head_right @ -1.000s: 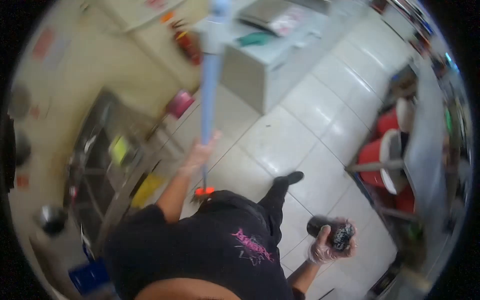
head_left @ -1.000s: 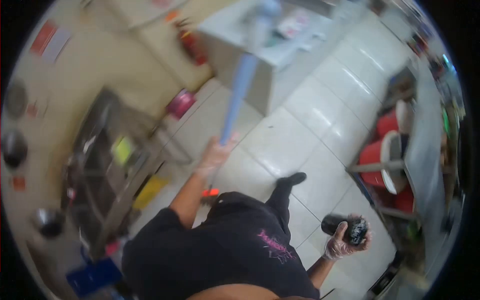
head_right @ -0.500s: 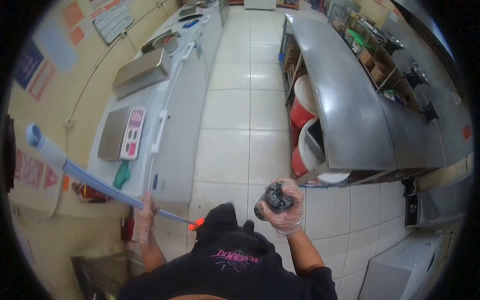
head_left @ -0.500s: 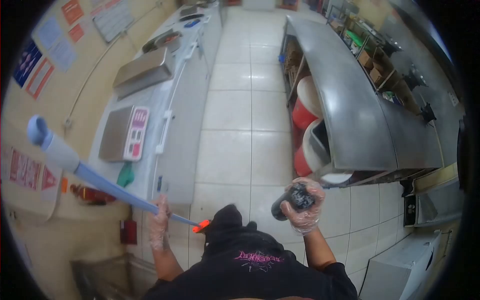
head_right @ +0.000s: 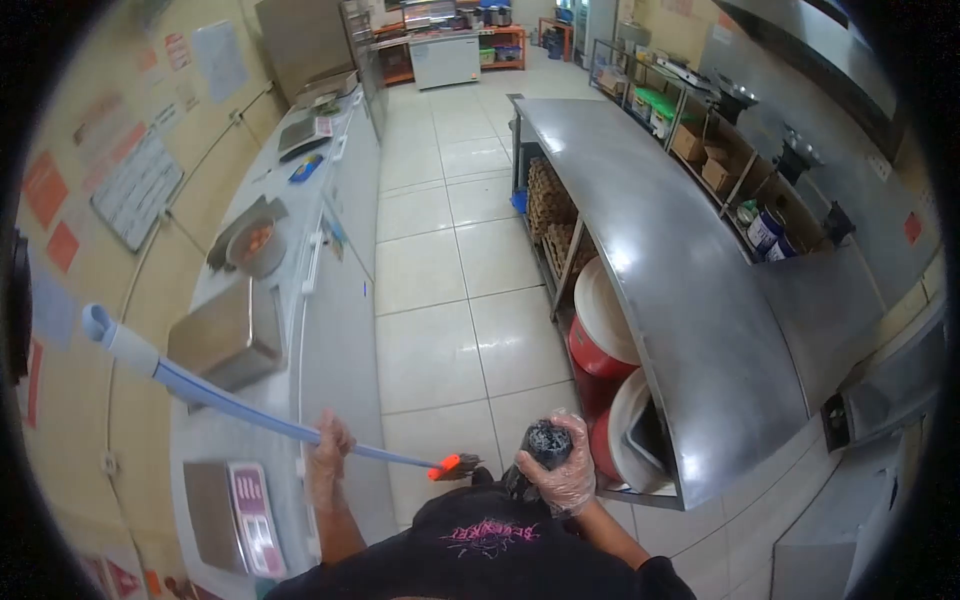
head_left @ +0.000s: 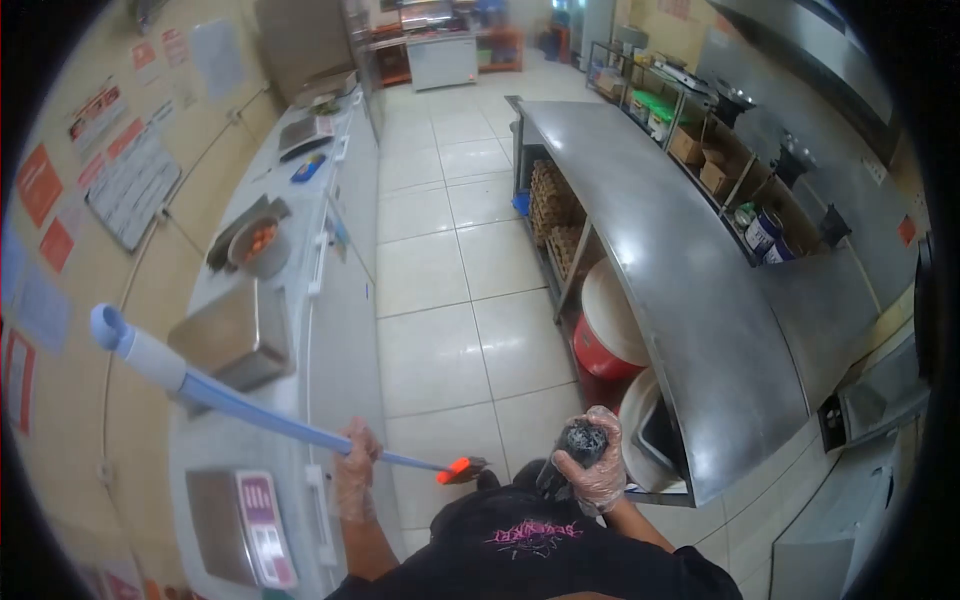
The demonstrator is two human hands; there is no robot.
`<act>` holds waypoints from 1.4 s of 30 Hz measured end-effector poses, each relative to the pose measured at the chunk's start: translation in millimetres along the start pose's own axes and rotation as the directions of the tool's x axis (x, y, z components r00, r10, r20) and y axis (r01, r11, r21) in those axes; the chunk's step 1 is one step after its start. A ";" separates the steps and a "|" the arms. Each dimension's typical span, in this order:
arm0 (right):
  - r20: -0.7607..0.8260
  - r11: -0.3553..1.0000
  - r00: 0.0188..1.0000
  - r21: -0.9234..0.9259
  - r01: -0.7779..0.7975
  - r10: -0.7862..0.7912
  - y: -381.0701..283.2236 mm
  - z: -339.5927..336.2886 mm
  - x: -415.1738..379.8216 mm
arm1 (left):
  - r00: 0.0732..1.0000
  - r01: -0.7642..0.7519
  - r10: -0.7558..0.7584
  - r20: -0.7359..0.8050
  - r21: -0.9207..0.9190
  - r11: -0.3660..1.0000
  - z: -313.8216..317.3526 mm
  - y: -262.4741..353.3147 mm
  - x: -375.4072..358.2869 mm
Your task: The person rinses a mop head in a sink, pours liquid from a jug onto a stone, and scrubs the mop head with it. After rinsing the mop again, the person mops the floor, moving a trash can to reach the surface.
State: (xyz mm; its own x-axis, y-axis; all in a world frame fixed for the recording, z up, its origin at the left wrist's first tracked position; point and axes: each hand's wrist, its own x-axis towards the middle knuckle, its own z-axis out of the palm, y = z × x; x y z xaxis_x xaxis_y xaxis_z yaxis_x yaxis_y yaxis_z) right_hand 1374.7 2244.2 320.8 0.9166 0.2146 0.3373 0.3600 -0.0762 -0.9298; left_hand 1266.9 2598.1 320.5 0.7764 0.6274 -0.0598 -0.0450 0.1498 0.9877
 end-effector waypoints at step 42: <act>-0.326 0.994 0.944 -0.111 0.025 -0.060 397.6 377.7 1218.7 | 0.951 0.249 -0.285 0.121 0.245 0.937 283.3 24.3 1412.4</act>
State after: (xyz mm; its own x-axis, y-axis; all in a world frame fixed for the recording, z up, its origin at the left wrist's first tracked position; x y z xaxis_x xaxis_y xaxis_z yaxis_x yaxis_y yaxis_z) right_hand 2569.3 2843.1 306.7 0.8998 -0.1101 0.4222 0.4001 -0.1782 -0.8990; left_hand 2540.5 3271.3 301.0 0.8272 0.4615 -0.3205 0.3053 0.1096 0.9459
